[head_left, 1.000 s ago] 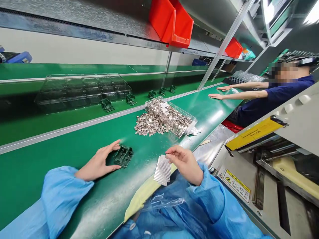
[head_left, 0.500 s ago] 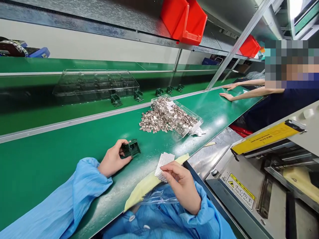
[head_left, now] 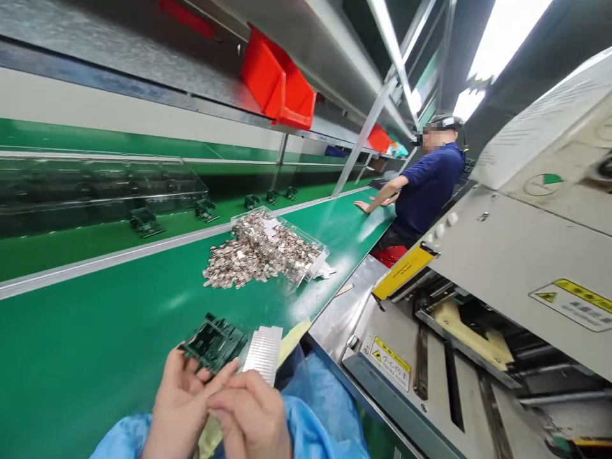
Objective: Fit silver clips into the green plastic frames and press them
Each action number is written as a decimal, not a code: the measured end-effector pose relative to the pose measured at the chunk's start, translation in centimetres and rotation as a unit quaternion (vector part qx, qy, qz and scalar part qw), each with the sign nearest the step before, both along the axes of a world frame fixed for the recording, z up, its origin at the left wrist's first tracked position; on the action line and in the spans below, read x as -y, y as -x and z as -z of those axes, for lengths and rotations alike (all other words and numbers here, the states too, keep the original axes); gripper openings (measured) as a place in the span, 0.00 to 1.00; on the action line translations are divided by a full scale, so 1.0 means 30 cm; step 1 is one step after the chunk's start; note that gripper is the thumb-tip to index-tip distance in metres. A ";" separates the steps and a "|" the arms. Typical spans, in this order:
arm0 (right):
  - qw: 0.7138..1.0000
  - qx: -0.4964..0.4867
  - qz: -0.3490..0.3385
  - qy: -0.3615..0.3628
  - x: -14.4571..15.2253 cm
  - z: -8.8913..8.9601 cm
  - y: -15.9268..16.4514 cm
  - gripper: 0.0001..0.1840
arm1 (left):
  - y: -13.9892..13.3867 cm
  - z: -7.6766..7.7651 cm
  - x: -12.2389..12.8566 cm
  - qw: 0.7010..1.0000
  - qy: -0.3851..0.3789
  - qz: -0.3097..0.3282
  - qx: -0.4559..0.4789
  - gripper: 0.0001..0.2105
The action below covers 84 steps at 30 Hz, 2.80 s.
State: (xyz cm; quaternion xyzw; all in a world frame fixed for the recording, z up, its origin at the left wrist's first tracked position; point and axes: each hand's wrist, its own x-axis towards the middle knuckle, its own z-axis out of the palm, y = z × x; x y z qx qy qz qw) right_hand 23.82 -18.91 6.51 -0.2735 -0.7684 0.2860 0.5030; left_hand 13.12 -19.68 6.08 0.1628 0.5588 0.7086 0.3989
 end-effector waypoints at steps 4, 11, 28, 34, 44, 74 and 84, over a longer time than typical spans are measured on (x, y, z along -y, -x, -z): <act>0.990 0.048 0.085 -0.100 -0.010 0.101 0.049 0.14 | 0.005 0.005 -0.013 0.999 0.000 -0.005 0.032 0.29; 0.994 0.104 0.036 -0.017 0.020 0.112 0.021 0.12 | 0.004 -0.021 0.012 0.999 0.001 -0.006 0.050 0.29; 0.943 -0.064 -0.002 0.326 -0.134 -0.047 -0.112 0.03 | 0.009 0.054 0.054 0.989 -0.075 0.124 0.005 0.28; 0.978 -0.001 0.012 0.207 -0.127 -0.050 -0.071 0.05 | 0.016 0.064 0.068 0.981 -0.096 0.165 -0.028 0.22; 0.981 0.032 0.040 0.188 -0.107 -0.026 -0.048 0.03 | 0.017 0.059 0.069 0.968 -0.135 0.191 -0.087 0.17; 0.857 -0.189 -0.016 0.478 -0.037 -0.024 -0.033 0.15 | -0.016 -0.004 0.099 0.967 -0.015 0.161 -0.197 0.13; 0.908 -0.104 0.063 0.402 -0.071 0.121 -0.222 0.20 | 0.011 -0.009 0.028 0.976 -0.013 0.157 -0.153 0.19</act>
